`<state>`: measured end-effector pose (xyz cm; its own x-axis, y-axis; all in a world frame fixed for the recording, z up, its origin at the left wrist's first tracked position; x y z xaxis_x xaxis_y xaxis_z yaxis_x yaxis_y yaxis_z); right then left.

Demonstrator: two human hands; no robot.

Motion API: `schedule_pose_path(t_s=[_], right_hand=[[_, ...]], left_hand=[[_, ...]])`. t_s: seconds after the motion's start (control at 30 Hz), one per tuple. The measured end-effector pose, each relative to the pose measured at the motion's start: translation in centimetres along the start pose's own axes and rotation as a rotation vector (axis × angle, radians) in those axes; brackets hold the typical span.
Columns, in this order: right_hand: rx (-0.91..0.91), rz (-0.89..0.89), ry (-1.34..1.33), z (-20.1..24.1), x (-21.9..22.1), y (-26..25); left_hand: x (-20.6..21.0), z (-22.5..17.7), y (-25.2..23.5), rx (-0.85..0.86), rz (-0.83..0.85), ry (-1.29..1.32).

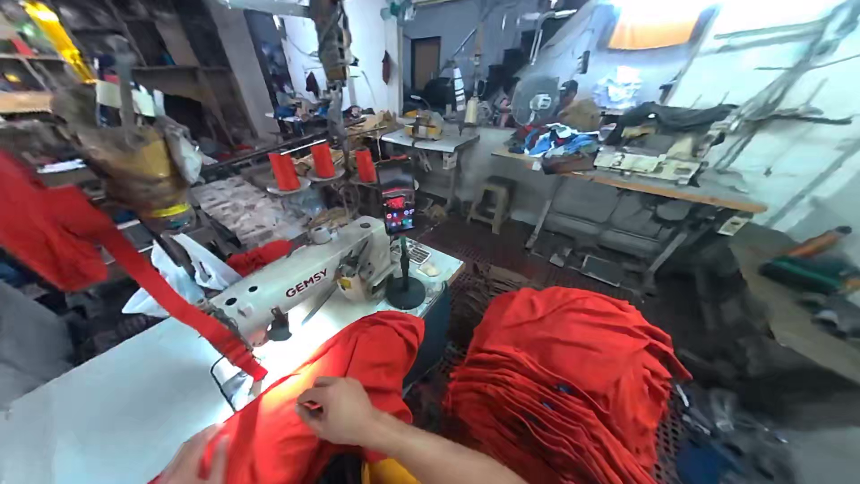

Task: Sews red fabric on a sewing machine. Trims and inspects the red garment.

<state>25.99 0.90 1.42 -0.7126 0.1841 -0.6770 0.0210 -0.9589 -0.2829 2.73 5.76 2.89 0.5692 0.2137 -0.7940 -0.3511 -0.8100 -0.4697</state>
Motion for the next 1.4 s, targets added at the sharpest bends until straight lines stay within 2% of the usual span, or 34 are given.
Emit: schedule_pose_path(t_s=[0.07, 0.13, 0.33, 0.5, 0.57, 0.67, 0.77, 0.8, 0.87, 0.97, 1.03, 1.13, 1.2, 1.3, 1.4], right_hand=[[0.029, 0.064, 0.088, 0.0, 1.9, -1.4], [0.089, 0.118, 0.193, -1.2, 2.4, -2.5], [0.258, 0.075, 0.323, -6.7, -1.6, -4.7], [0.25, 0.069, 0.367, -11.7, -4.8, -7.7], [0.242, 0.076, 0.382, -13.1, -5.8, -8.3], [0.243, 0.049, 0.404, -13.8, -6.5, -8.6], [0.365, 0.066, 0.465, -12.8, -6.4, -8.7], [0.42, 0.097, 0.482, -11.9, -6.2, -8.8], [0.44, 0.146, 0.495, -9.1, -4.9, -8.9], [0.212, 0.129, 0.381, -2.7, -0.8, -7.9], [0.086, 0.198, 0.252, 0.6, 2.6, -6.7], [0.091, 0.319, 0.272, 1.8, 7.0, -6.2], [0.073, 0.246, 0.353, 2.2, 7.8, -6.6], [-0.052, -0.035, 0.365, 2.5, 7.4, -6.8], [-0.101, -0.145, 0.345, 2.6, 5.7, -7.1]], left_hand=[[3.6, 0.1, 0.3, 0.061, 0.093, -0.023], [4.7, 0.6, 0.7, 0.032, 0.142, -0.094], [6.3, 0.2, 0.0, 0.012, 0.113, -0.103], [8.4, -1.9, -2.1, -0.022, 0.137, 0.058], [8.1, -2.8, -1.8, -0.031, 0.154, 0.062], [5.9, -5.1, -1.0, -0.169, 0.416, -0.06], [7.3, -2.7, 0.0, -0.005, 0.161, -0.138], [7.5, -2.3, -0.4, 0.009, 0.124, -0.145], [7.5, -1.9, -1.2, -0.02, 0.173, -0.128], [7.4, -1.7, -2.0, -0.101, 0.268, -0.073], [6.9, -2.3, -2.5, -0.151, 0.383, -0.037], [7.4, -0.8, -1.6, -0.023, 0.194, -0.068], [7.1, -0.1, -1.5, 0.003, 0.148, -0.079], [6.9, 0.5, -2.4, 0.052, 0.106, -0.048], [6.5, -1.6, -4.6, 0.112, 0.146, 0.022]])
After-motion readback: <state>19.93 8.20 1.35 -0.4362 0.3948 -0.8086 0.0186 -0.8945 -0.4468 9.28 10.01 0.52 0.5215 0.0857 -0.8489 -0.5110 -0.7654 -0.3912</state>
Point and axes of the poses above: each hand's wrist, its own y-axis away from the middle knuckle, its own x-axis out of the palm, z = x × y, the point moved 7 cm from there along -y, towards the middle knuckle, and after that the axes turned 4 degrees about -z, right-handed, at the moved point
